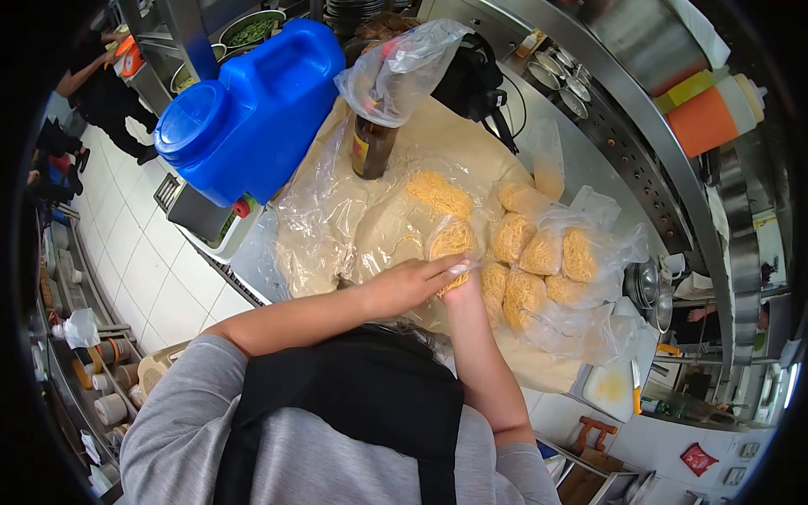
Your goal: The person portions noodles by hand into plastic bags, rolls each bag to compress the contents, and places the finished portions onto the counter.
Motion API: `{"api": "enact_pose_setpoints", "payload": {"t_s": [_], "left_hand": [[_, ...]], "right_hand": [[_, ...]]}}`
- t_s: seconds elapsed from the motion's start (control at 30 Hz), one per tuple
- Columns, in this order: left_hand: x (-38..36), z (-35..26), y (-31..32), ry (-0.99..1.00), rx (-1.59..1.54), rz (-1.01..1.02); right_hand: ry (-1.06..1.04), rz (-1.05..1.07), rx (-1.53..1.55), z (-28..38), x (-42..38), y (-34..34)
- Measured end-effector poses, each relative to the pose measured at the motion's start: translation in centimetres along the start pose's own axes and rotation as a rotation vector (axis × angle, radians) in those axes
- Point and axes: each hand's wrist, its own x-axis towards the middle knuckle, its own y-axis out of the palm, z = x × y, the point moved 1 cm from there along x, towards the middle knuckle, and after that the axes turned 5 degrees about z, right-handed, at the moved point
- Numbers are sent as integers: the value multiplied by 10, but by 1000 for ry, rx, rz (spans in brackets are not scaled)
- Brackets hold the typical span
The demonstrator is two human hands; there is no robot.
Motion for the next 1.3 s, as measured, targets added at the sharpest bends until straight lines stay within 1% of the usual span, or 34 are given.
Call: {"api": "enact_pose_setpoints", "payload": {"t_s": [0.07, 0.13, 0.2, 0.23, 0.27, 0.3, 0.33, 0.37, 0.4, 0.43, 0.47, 0.5, 0.53, 0.57, 0.6, 0.63, 0.67, 0.7, 0.73, 0.77, 0.8, 0.83, 0.9, 0.97, 1.0, 1.03, 1.07, 1.1, 1.13, 1.17, 1.2, 1.23, 1.27, 1.3], "left_hand": [[0, -14, 3, 11, 41, -3], [1, -33, 13, 42, 25, -17], [1, -51, 5, 183, -80, 29], [2, -47, 1, 203, -89, 73], [0, -40, -5, 203, -83, 68], [-1, -34, -18, 224, -32, -50], [0, -26, -29, 243, 19, -165], [4, -13, -37, -4, -66, -331], [8, 2, -42, -254, -153, -491], [14, 20, -46, -419, -173, -630], [18, 37, -46, -582, -191, -770], [17, 50, -39, -582, -189, -774], [15, 62, -34, -618, -400, -630], [12, 72, -27, -648, -609, -476], [12, 68, -28, -649, -608, -477], [9, 63, -29, -638, -608, -597], [7, 57, -29, -625, -609, -716], [3, 54, -27, -624, -610, -714], [-3, 50, -26, -580, -486, -721], [-7, 45, -24, -534, -363, -726], [-11, 37, -23, -533, -366, -725], [-15, 26, -22, -523, -377, -737], [-24, 16, -16, -513, -386, -745], [-30, 14, -4, -516, -442, -669], [-31, 8, -6, -514, -443, -666], [-30, -3, -16, -398, -237, -693], [-30, -14, -24, -281, -30, -713], [-30, -22, -28, -281, -29, -712], [-27, -31, -30, -296, -108, -558], [-25, -35, -29, -309, -185, -405], [-23, -36, -28, -313, -184, -405], [-20, -34, -26, -426, -349, -347], [-19, -31, -24, -537, -512, -287], [-19, -24, -20, -538, -510, -286]], "right_hand": [[-55, 56, 5, 5, 1, 4], [-75, 75, -37, 9, -5, 25], [-94, 107, -118, 10, -11, 48], [-106, 129, -177, 10, -15, 59], [-121, 151, -264, 10, -18, 70], [-147, 177, -366, 10, -22, 80], [-177, 202, -543, 10, -26, 90], [-227, 232, -837, 11, -32, 101], [-302, 242, -1224, 10, -39, 112], [-318, 244, -1397, 10, -41, 117], [-269, 241, -1354, 6, -40, 116], [-34, 235, -579, 1, -28, 98], [-33, 241, -582, -1, -27, 103], [21, 204, -493, -3, -29, 108], [73, 165, -404, -4, -31, 112], [73, 165, -402, -4, -33, 112], [-7, 201, -629, -2, -37, 112], [-89, 234, -857, 0, -39, 111], [-90, 230, -858, -1, -37, 102], [-70, 180, -545, -4, -31, 85], [-49, 130, -233, -5, -27, 74], [-50, 127, -234, -3, -24, 70], [28, -80, -3, 2, -18, 68], [13, -98, -17, -1, -18, 71], [0, -112, -36, -1, -19, 73], [-2, -112, -36, 0, -14, 62], [-10, -118, -322, 1, -5, 42], [-17, -123, -607, 2, 0, 31], [-15, -123, -605, -2, -4, 50], [19, -208, -363, -4, -9, 69], [54, -290, -120, -6, -15, 87], [56, -289, -121, -3, -20, 94], [81, -242, -135, 2, -25, 98], [105, -196, -148, 6, -30, 103]]}}
